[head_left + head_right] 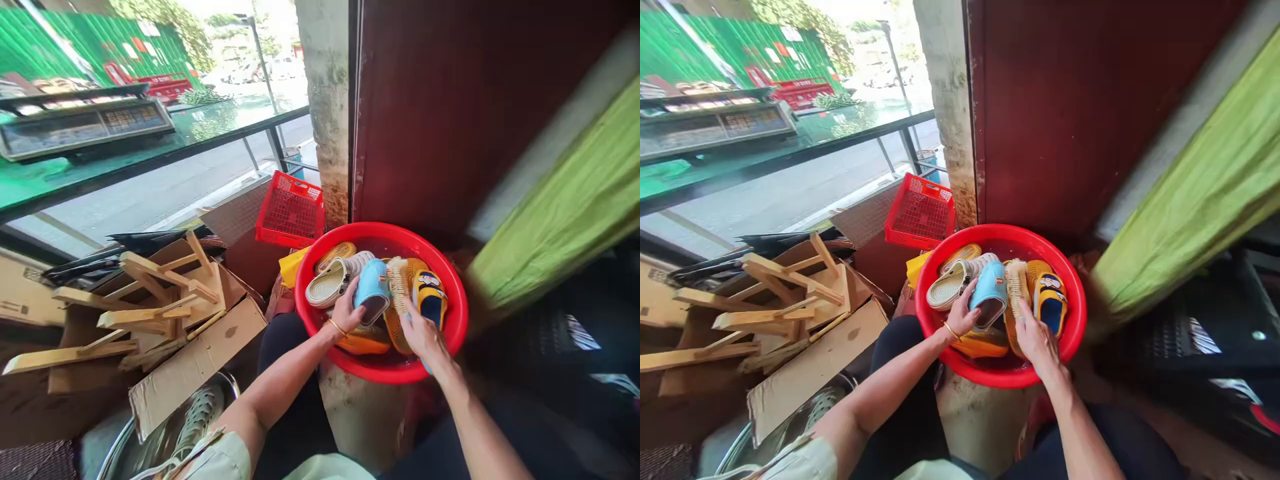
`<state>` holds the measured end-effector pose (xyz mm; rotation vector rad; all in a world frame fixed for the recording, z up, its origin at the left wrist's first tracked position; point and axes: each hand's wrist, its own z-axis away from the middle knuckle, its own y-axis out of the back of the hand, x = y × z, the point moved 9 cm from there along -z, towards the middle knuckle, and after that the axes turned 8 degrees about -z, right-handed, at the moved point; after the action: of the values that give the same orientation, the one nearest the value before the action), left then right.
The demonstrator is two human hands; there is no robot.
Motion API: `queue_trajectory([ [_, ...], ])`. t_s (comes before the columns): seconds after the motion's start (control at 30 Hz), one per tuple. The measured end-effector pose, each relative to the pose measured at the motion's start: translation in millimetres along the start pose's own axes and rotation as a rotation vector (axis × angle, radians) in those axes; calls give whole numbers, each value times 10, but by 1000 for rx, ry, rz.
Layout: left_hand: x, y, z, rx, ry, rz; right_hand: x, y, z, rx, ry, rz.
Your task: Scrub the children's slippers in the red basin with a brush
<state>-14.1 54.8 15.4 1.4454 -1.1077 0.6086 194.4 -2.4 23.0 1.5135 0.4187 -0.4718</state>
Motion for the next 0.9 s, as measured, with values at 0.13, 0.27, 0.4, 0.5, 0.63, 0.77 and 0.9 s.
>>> queue_trajectory([
  [0.13, 61, 74, 29, 27, -28, -119, -75, 155, -51, 124, 100, -96],
  [0.27, -74, 191, -42, 135, 89, -78, -294, 34, 76, 65, 249, -167],
  [0.4, -278, 267, -129, 241, 229, 69, -372, -171, 266, -82, 268, -148],
  [0.5, -348, 265, -166, 262, 270, 163, -368, -212, 411, -164, 241, -176],
  [0.63, -351, 279, -165, 272, 278, 132, -380, -276, 570, -322, 220, -253],
  [0.77, -243, 205, -97, 220, 220, 2, -422, -392, 501, -360, 179, -292],
  [0.9, -71, -81, 79, 112, 112, -108, -362, -462, 159, -232, -10, -352],
])
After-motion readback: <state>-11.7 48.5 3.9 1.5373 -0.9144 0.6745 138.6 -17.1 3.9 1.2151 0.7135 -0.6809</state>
